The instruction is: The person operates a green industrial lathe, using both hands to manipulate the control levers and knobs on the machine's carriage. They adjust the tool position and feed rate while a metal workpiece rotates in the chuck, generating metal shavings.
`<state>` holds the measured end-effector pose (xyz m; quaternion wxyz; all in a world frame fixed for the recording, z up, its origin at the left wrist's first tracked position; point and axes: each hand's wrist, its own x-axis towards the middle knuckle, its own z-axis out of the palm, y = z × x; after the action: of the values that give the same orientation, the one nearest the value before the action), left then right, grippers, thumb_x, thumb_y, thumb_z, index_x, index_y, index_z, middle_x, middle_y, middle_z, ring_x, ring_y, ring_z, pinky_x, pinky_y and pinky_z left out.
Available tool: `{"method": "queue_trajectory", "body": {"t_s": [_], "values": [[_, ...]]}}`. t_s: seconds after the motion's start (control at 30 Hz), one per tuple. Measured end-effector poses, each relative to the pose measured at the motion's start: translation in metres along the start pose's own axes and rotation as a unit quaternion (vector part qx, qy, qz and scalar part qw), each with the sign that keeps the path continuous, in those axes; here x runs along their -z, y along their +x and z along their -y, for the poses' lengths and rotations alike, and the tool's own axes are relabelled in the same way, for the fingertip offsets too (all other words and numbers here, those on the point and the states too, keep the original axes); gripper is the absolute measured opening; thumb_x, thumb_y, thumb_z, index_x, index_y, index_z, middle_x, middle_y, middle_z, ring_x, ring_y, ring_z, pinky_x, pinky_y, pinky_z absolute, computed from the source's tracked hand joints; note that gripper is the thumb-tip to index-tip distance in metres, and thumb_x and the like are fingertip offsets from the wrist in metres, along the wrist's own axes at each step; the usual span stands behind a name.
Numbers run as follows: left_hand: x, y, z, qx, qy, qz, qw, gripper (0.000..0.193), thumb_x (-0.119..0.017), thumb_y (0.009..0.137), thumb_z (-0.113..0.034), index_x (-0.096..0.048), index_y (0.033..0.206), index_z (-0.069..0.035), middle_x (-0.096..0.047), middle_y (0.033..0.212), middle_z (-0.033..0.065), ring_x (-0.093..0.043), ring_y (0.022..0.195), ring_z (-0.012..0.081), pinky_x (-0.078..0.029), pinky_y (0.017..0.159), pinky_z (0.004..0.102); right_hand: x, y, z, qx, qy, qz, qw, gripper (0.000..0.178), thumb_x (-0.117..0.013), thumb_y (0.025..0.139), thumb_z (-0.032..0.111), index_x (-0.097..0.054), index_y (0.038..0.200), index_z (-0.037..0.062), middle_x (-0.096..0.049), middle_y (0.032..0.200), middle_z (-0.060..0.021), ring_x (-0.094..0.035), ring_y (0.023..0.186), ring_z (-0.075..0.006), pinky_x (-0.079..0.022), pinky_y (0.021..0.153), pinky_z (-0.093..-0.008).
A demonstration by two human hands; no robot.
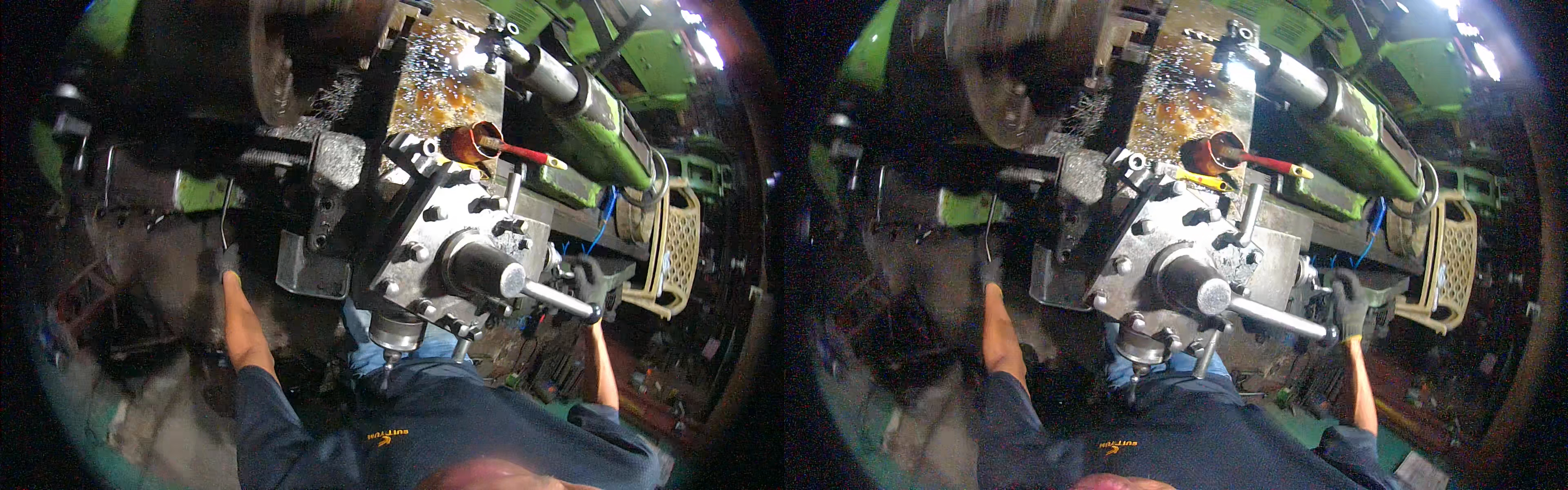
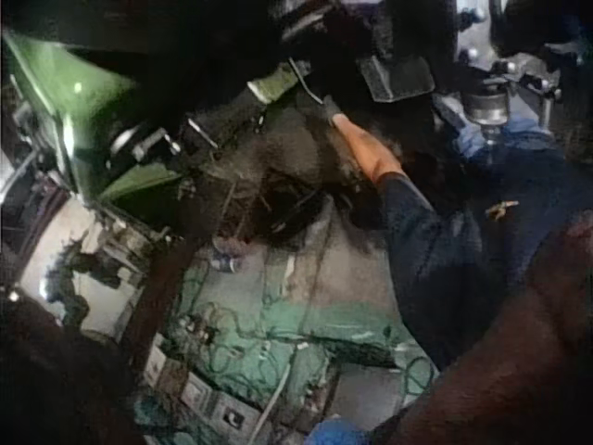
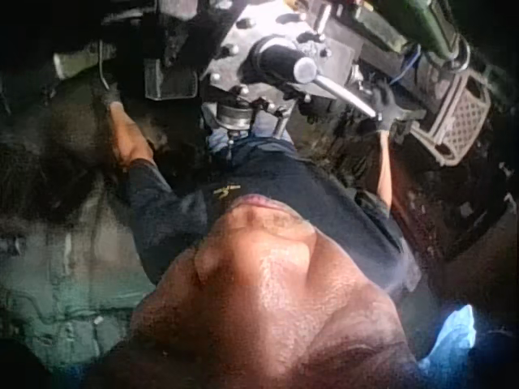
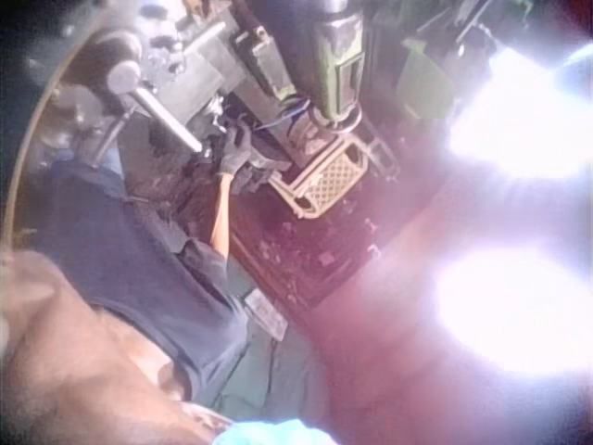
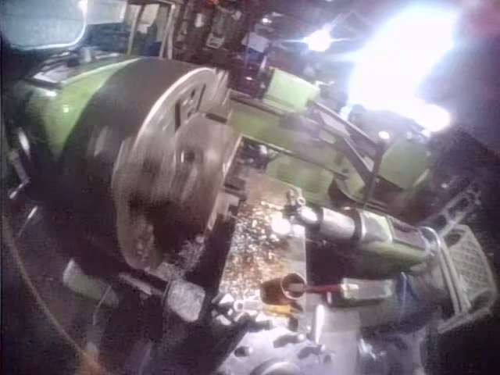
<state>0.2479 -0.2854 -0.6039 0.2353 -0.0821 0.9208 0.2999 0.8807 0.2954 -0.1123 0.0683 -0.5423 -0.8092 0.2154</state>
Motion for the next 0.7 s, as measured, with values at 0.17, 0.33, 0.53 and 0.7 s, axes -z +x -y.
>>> {"method": "queue_trajectory", "body": {"t_s": [0.17, 0.33, 0.53, 0.7], "values": [[0.047, -0.033, -0.049, 0.118, -0.362, 0.154, 0.912, 0.02, -0.076, 0.085, -0.015, -0.066, 0.101, -0.008, -0.063, 0.073, 0.0061, -0.054, 0.052, 0.0183, -0.045, 0.046, 0.0354, -0.012, 0.053, 0.182, 0.066, 0.086, -0.074, 0.991, 0.031, -0.068, 0.099, 0.02, -0.068, 0.124, 0.0026, -0.072, 0.114, -0.0077, -0.065, 0.101, -0.0164, -0.051, 0.093, -0.031], [0.101, -0.046, -0.113, -0.108, -0.38, 0.127, 0.91, 0.01, -0.072, 0.091, -0.014, -0.062, 0.093, -0.011, -0.058, 0.068, 0.002, -0.049, 0.048, 0.0144, -0.04, 0.043, 0.031, -0.034, 0.106, 0.25, 0.118, 0.058, -0.031, 0.991, 0.039, -0.07, 0.097, 0.024, -0.065, 0.13, 0.0041, -0.073, 0.109, -0.0095, -0.066, 0.095, -0.0146, -0.053, 0.087, -0.0304], [0.134, -0.068, -0.136, -0.423, -0.043, -0.019, 0.905, 0.007, -0.067, 0.096, -0.016, -0.062, 0.098, -0.012, -0.057, 0.071, 0.0008, -0.049, 0.049, 0.0147, -0.04, 0.043, 0.0314, -0.067, 0.118, 0.261, 0.088, 0.277, 0.053, 0.955, 0.027, -0.071, 0.098, 0.023, -0.07, 0.117, 0.0036, -0.071, 0.088, -0.0004, -0.06, 0.072, -0.0056, -0.051, 0.064, -0.0241], [0.118, -0.145, -0.08, 0.1, -0.434, 0.098, 0.89, 0.003, -0.062, 0.098, -0.02, -0.062, 0.095, -0.018, -0.058, 0.069, 0.0006, -0.052, 0.05, 0.0177, -0.038, 0.041, 0.0339, -0.046, 0.099, 0.284, 0.171, 0.19, -0.012, 0.967, 0.02, -0.072, 0.097, 0.019, -0.072, 0.109, 0.0031, -0.072, 0.082, -0.0031, -0.062, 0.065, -0.0058, -0.052, 0.058, -0.0266]]}}
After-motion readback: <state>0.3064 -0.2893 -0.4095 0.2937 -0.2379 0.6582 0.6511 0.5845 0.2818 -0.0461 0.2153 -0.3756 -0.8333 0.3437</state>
